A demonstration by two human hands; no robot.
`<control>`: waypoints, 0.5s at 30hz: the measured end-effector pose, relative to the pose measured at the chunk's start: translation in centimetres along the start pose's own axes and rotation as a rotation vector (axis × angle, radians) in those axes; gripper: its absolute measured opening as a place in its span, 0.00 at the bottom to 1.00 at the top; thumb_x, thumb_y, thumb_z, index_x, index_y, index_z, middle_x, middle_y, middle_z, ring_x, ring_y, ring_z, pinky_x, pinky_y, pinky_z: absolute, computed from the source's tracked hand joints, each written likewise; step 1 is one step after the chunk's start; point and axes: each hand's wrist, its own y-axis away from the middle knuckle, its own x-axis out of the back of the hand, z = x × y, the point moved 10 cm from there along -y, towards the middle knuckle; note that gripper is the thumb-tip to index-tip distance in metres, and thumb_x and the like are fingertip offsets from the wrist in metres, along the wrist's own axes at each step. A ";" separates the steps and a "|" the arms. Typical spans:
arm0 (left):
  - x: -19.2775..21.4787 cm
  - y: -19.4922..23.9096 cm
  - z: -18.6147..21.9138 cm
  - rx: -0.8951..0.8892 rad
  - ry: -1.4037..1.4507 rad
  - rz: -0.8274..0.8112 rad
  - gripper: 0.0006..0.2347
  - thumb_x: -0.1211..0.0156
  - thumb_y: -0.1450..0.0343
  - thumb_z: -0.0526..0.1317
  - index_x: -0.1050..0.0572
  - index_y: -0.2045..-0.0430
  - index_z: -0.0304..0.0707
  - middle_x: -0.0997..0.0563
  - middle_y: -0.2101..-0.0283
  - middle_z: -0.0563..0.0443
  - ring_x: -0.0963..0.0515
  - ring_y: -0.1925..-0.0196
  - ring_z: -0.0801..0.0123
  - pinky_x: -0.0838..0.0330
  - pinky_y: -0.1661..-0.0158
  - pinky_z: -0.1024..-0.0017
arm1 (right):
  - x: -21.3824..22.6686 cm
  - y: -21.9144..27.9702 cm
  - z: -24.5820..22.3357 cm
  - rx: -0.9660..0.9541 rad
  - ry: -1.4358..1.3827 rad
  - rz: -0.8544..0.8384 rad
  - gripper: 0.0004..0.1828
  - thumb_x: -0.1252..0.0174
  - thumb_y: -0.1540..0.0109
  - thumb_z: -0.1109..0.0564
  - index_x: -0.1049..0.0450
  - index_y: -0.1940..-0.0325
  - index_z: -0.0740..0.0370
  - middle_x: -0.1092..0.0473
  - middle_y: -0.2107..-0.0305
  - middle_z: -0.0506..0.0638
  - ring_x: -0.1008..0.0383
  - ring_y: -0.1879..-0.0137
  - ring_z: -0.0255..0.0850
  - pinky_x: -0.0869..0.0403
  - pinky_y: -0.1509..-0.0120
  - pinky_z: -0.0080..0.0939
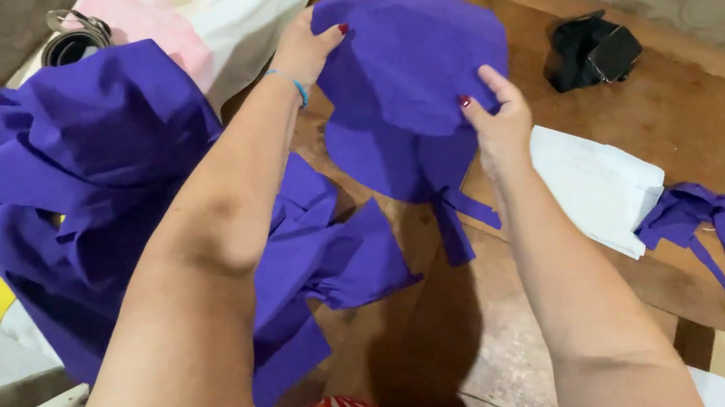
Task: Cutting out a pattern for a footwear component from purple fabric using an electric rotary cutter and a paper template.
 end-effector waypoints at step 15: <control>3.0 -0.4 -27.2 0.331 -0.557 0.140 0.18 0.35 0.28 0.46 0.26 0.44 0.51 0.19 0.46 0.50 0.21 0.41 0.62 0.23 0.44 0.63 | -4.0 6.8 20.7 -0.396 0.367 -0.037 0.36 0.30 0.41 0.55 0.31 0.29 0.43 0.43 0.28 0.62 0.45 0.22 0.53 0.43 0.20 0.52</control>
